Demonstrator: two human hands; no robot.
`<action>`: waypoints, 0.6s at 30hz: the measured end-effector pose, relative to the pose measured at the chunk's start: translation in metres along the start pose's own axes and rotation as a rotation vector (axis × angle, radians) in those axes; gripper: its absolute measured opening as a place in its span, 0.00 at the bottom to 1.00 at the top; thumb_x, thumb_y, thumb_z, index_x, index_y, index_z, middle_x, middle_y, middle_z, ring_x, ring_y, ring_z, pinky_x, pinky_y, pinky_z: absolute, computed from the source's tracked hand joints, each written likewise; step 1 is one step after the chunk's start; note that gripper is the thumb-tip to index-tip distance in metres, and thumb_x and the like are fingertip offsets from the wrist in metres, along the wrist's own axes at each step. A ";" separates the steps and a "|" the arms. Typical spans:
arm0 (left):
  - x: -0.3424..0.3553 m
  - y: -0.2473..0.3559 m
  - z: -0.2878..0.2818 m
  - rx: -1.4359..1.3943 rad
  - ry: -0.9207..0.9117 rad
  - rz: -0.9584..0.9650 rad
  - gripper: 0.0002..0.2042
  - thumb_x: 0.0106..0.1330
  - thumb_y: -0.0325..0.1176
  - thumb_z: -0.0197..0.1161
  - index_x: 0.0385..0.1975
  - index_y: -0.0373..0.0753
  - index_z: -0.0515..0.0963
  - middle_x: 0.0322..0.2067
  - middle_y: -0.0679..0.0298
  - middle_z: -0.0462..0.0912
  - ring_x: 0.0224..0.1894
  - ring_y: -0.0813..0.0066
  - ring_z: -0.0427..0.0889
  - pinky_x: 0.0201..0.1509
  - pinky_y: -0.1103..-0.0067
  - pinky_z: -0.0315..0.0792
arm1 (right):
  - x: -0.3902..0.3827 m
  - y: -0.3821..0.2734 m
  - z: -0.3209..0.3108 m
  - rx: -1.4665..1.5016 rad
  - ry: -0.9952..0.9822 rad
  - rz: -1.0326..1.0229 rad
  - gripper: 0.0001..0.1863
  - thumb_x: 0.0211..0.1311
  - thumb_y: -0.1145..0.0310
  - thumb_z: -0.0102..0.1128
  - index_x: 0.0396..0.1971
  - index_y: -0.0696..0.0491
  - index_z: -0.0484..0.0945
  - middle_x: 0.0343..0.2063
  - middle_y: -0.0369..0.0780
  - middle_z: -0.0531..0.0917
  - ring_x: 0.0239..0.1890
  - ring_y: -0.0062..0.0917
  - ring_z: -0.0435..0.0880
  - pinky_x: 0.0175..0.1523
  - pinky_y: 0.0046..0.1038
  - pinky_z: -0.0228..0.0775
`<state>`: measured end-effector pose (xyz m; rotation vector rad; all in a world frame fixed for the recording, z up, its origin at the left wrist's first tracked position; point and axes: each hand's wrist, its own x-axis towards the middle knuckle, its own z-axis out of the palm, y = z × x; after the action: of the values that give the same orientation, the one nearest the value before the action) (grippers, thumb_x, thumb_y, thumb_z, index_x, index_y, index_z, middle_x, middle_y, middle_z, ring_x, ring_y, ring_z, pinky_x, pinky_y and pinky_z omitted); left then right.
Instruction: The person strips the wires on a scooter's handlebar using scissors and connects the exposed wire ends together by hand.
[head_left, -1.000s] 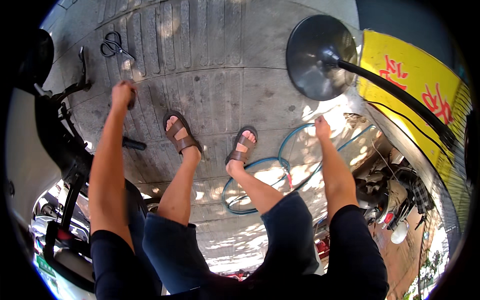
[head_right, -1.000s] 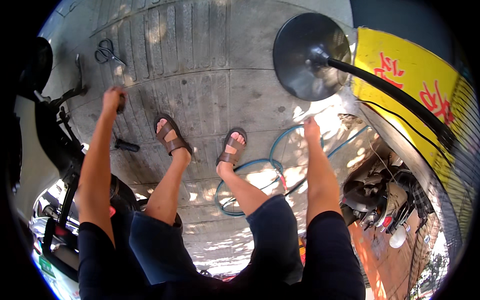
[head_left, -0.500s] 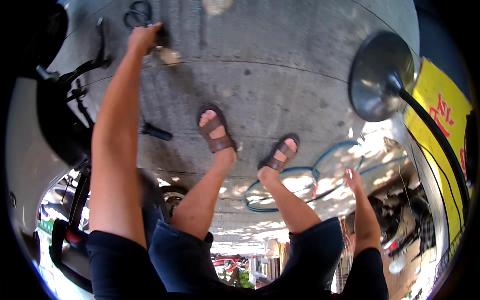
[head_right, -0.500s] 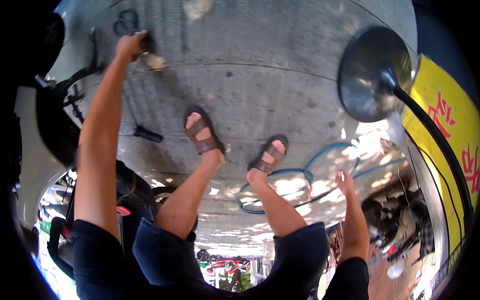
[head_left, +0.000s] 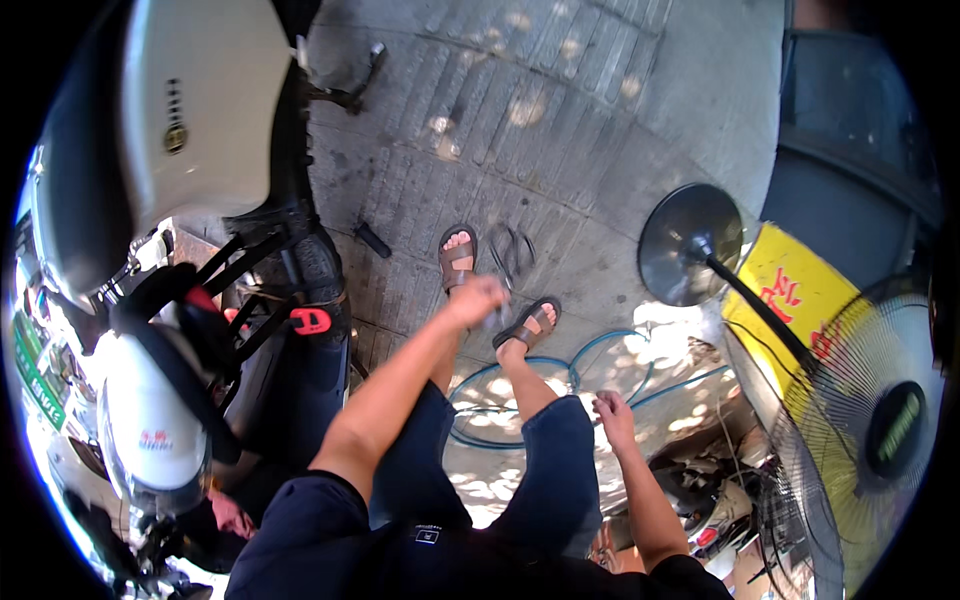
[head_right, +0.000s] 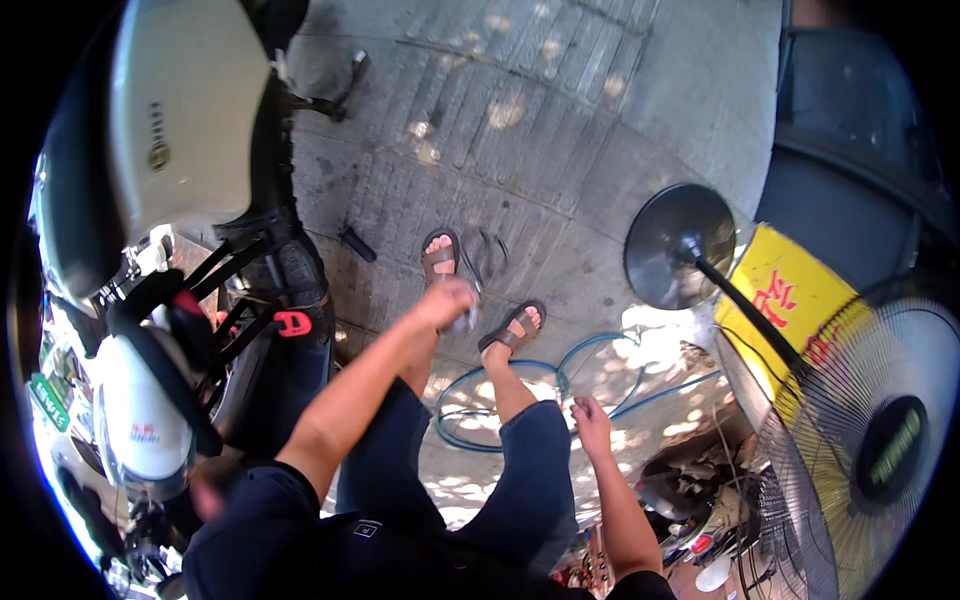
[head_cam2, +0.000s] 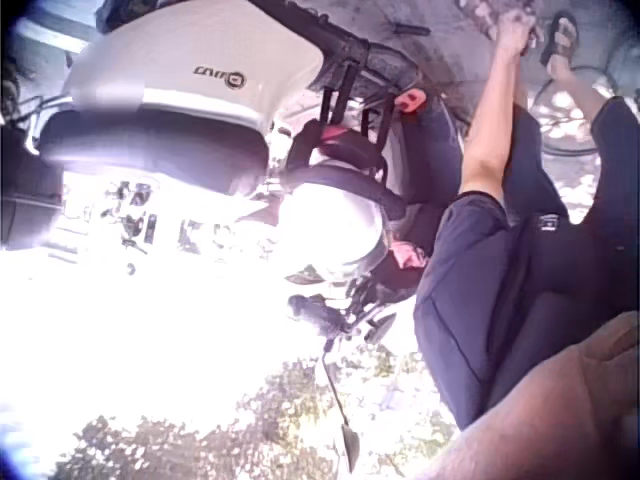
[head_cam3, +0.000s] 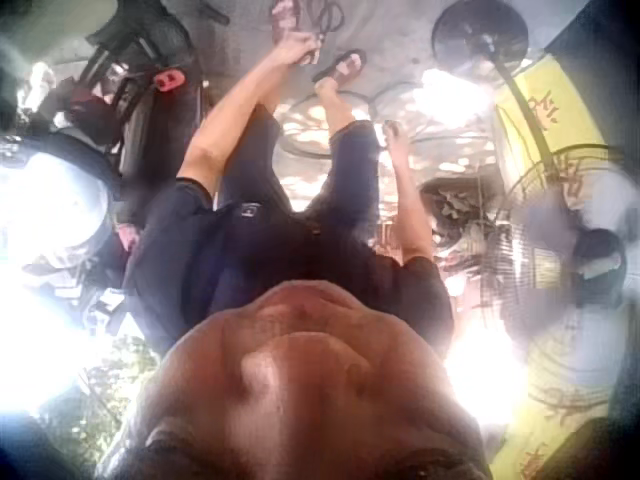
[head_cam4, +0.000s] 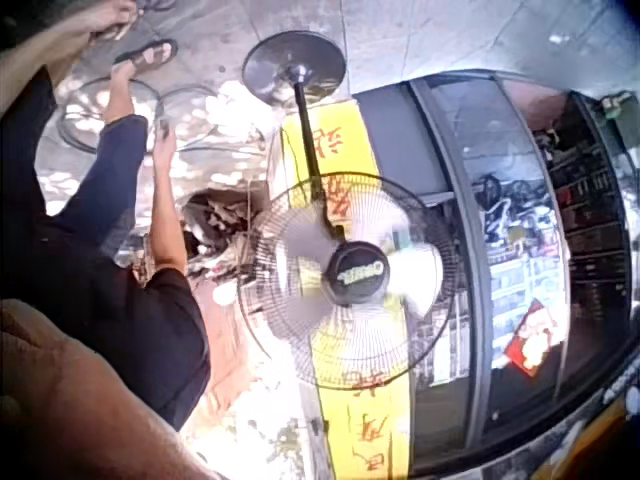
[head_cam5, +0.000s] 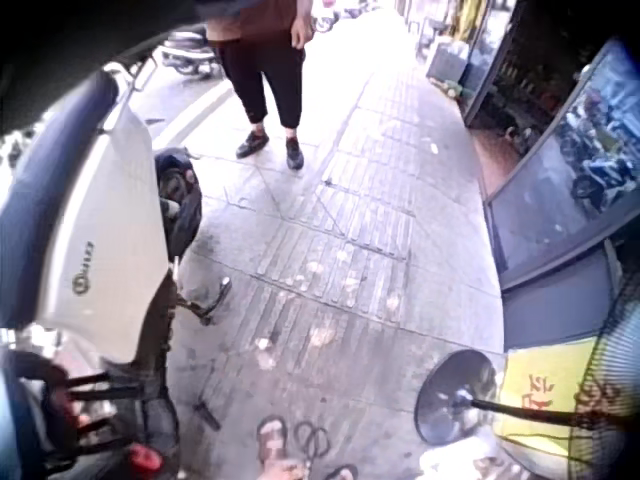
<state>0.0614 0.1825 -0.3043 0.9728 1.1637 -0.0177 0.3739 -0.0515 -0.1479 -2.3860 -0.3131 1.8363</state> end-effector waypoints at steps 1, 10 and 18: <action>-0.044 0.058 0.027 -0.054 -0.124 -0.115 0.10 0.62 0.40 0.64 0.27 0.39 0.78 0.26 0.65 0.82 0.29 0.75 0.80 0.34 0.74 0.73 | -0.018 -0.027 -0.006 -0.159 0.087 -0.271 0.16 0.65 0.68 0.59 0.50 0.56 0.75 0.40 0.42 0.83 0.41 0.28 0.84 0.44 0.30 0.76; -0.308 0.203 0.076 0.229 -0.295 0.178 0.11 0.59 0.40 0.64 0.30 0.37 0.81 0.24 0.60 0.83 0.28 0.69 0.82 0.36 0.73 0.74 | -0.187 -0.169 0.013 -0.706 0.135 -1.212 0.30 0.45 0.73 0.64 0.55 0.54 0.73 0.53 0.45 0.77 0.58 0.42 0.71 0.64 0.40 0.63; -0.539 0.155 0.072 -0.419 0.092 0.144 0.10 0.65 0.33 0.57 0.33 0.31 0.78 0.27 0.57 0.85 0.29 0.74 0.83 0.37 0.79 0.76 | -0.350 -0.188 0.055 -1.053 -0.256 -1.652 0.30 0.42 0.65 0.71 0.50 0.52 0.73 0.40 0.41 0.81 0.48 0.37 0.78 0.55 0.37 0.67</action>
<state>-0.0486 -0.0147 0.2143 0.6864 1.1197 0.3759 0.2176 0.0481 0.2072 -0.9536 -2.6170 0.9873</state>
